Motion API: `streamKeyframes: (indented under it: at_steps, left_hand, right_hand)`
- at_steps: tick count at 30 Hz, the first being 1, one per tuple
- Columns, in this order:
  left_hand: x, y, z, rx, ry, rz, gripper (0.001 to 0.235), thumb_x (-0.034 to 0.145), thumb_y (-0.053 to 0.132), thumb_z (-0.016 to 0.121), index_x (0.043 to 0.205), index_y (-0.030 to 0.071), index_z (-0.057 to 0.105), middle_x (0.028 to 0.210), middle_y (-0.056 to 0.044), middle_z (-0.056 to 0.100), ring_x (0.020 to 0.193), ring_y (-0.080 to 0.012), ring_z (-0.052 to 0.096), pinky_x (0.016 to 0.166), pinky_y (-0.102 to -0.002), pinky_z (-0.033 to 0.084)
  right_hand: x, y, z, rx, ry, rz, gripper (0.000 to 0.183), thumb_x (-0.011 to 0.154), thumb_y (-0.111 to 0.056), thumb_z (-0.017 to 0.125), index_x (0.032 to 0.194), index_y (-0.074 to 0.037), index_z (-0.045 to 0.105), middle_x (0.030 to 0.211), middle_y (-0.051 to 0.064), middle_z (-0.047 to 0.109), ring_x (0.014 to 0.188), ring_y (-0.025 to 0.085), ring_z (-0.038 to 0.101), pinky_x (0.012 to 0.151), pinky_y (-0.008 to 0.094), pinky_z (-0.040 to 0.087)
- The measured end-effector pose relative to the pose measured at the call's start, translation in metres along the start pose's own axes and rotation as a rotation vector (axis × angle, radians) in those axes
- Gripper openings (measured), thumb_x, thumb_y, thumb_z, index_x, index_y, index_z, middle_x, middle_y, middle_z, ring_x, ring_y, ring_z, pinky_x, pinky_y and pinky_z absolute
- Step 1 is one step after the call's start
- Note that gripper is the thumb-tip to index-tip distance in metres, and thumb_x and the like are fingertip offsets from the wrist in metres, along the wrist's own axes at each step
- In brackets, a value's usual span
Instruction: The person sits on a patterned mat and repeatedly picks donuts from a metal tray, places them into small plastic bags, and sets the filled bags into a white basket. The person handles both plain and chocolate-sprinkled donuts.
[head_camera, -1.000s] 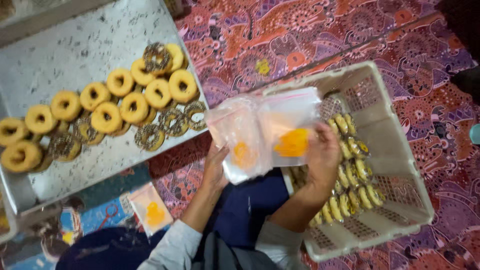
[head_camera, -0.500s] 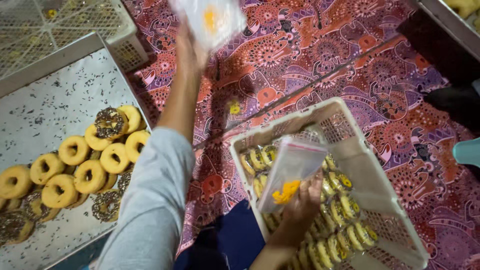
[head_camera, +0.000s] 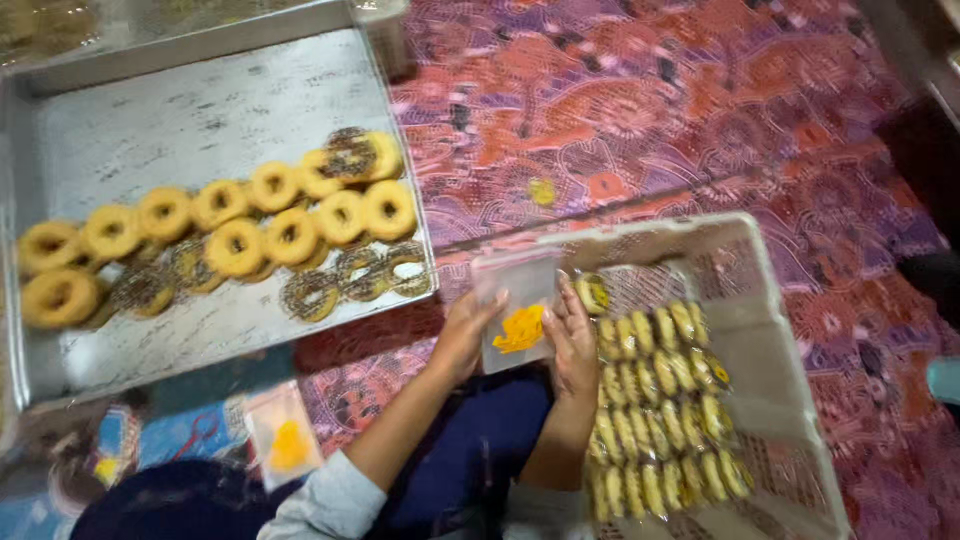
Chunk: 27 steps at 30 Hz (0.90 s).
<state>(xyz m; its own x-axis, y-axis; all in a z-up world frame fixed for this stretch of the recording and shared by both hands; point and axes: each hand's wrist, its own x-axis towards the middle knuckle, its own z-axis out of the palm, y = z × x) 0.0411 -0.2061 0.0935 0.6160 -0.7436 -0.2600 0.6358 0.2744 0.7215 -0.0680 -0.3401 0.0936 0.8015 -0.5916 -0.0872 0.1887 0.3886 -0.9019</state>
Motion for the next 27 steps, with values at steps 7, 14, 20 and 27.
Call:
streamKeyframes:
  at_steps: [7, 14, 20, 27]
  left_hand:
    - [-0.127, 0.029, -0.106, 0.454, 0.621, 0.516, 0.031, 0.098, 0.022, 0.068, 0.117, -0.002, 0.067, 0.1, -0.008, 0.073, 0.09, -0.0145, 0.067, 0.081, -0.032, 0.057]
    - [-0.27, 0.062, -0.214, 0.387, 0.918, 0.593, 0.031, 0.098, 0.013, 0.064, 0.125, -0.001, 0.064, 0.107, -0.008, 0.073, 0.097, -0.0139, 0.067, 0.086, -0.031, 0.055]
    - [-0.353, 0.096, -0.305, -0.015, 0.933, 0.495, 0.031, 0.092, 0.003, 0.062, 0.122, -0.001, 0.064, 0.103, -0.009, 0.073, 0.089, -0.0198, 0.072, 0.079, -0.035, 0.06]
    - [-0.445, 0.134, -0.493, -0.106, 1.082, 0.842, 0.052, 0.086, -0.004, 0.065, 0.137, -0.001, 0.054, 0.124, -0.011, 0.066, 0.109, -0.0246, 0.069, 0.092, -0.038, 0.061]
  right_hand:
    - [-0.058, 0.083, 0.132, -0.676, -0.379, -0.083, 0.06, 0.11, -0.03, 0.052, 0.156, 0.004, 0.033, 0.158, 0.019, 0.04, 0.147, 0.027, 0.038, 0.12, 0.039, 0.029]
    - [-0.14, 0.195, 0.238, -0.692, -0.763, 0.084, 0.051, 0.108, -0.032, 0.046, 0.15, -0.003, 0.045, 0.146, 0.016, 0.053, 0.136, 0.025, 0.05, 0.115, 0.037, 0.038]
    - [-0.169, 0.244, 0.346, -0.485, -0.925, 0.511, 0.05, 0.099, -0.011, 0.059, 0.146, -0.001, 0.048, 0.126, 0.017, 0.065, 0.113, 0.024, 0.061, 0.097, 0.036, 0.051]
    - [-0.205, 0.294, 0.463, -0.504, -1.11, 0.38, 0.06, 0.094, 0.001, 0.057, 0.152, -0.009, 0.043, 0.127, 0.013, 0.061, 0.103, 0.017, 0.068, 0.087, 0.032, 0.06]
